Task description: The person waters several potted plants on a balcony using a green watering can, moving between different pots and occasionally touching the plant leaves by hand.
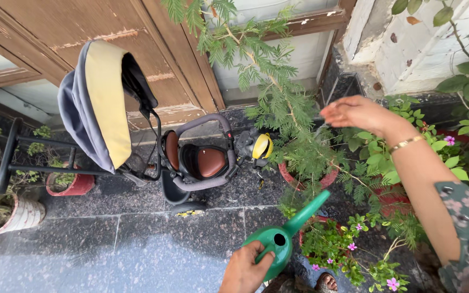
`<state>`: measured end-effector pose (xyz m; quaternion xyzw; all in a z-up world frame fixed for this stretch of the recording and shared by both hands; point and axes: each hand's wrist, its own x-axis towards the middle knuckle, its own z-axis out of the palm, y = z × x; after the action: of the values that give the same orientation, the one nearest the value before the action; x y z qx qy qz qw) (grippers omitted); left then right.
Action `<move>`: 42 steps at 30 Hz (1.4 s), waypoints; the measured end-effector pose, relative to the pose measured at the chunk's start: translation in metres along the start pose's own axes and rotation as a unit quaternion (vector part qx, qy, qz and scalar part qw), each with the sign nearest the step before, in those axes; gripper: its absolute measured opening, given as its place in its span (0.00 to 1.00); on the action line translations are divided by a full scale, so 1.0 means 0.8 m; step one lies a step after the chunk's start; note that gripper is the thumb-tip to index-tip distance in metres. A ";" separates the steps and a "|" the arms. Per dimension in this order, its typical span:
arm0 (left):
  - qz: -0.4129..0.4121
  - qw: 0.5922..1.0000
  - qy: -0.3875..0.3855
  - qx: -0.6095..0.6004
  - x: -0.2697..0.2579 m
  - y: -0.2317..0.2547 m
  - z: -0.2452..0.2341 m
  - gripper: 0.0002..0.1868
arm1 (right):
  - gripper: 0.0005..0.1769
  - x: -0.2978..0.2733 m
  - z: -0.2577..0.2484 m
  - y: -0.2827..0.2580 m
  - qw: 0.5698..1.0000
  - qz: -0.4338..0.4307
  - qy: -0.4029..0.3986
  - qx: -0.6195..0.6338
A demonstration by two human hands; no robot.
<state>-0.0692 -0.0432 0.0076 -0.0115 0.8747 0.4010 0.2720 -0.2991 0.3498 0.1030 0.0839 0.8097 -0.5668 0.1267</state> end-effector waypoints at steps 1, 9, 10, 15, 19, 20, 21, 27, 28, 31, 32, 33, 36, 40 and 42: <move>-0.004 1.000 -0.001 0.003 0.001 0.000 -0.001 0.16 | 0.17 -0.005 0.001 -0.002 1.000 -0.023 0.005 -0.004; -0.010 1.000 -0.009 0.003 0.008 -0.005 -0.001 0.17 | 0.10 -0.032 -0.035 0.040 0.930 -0.268 0.247 -0.049; -0.009 1.000 -0.007 0.003 0.009 -0.007 0.000 0.17 | 0.12 -0.028 -0.031 0.056 0.926 -0.259 0.273 -0.043; 0.004 1.000 -0.015 -0.002 0.012 -0.012 0.005 0.17 | 0.10 -0.035 0.012 0.117 0.984 -0.036 0.105 -0.136; -0.018 0.999 -0.020 0.019 0.005 -0.001 0.006 0.17 | 0.11 -0.052 0.003 0.148 0.992 -0.044 0.103 0.051; -0.011 1.000 -0.021 0.018 0.002 0.002 0.007 0.17 | 0.12 -0.058 -0.001 0.159 0.981 -0.073 0.097 0.151; -0.004 1.000 -0.021 0.016 -0.002 0.005 0.007 0.17 | 0.14 -0.066 0.000 0.172 0.984 -0.062 0.095 0.139; 0.024 0.997 -0.063 0.043 -0.011 0.026 0.012 0.20 | 0.23 -0.148 0.044 0.291 0.953 -0.150 0.034 0.260; 0.032 0.996 -0.074 0.047 -0.012 0.030 0.014 0.20 | 0.22 -0.158 0.060 0.312 0.944 -0.149 0.038 0.291; 0.051 0.989 -0.097 0.101 -0.017 0.043 0.021 0.21 | 0.25 -0.185 0.088 0.348 0.942 0.096 0.075 0.312; 0.058 0.987 -0.102 0.112 -0.019 0.048 0.024 0.22 | 0.29 -0.195 0.099 0.353 0.924 0.217 0.094 0.301; 0.066 0.984 -0.106 0.124 -0.021 0.053 0.028 0.22 | 0.25 -0.202 0.104 0.358 0.906 0.206 0.115 0.352; 0.074 0.975 -0.130 0.165 -0.028 0.067 0.038 0.23 | 0.18 -0.221 0.122 0.380 0.853 0.176 0.152 0.466; 0.073 0.967 -0.158 0.187 -0.039 0.084 0.052 0.21 | 0.15 -0.238 0.125 0.421 0.816 0.175 0.144 0.532; 0.083 0.965 -0.160 0.191 -0.044 0.094 0.058 0.20 | 0.14 -0.244 0.121 0.435 0.784 0.173 0.143 0.578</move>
<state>-0.0353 0.0333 0.0523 0.1778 0.8780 0.2442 0.3714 -0.0047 0.3797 -0.1822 0.3603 0.3110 -0.8788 0.0335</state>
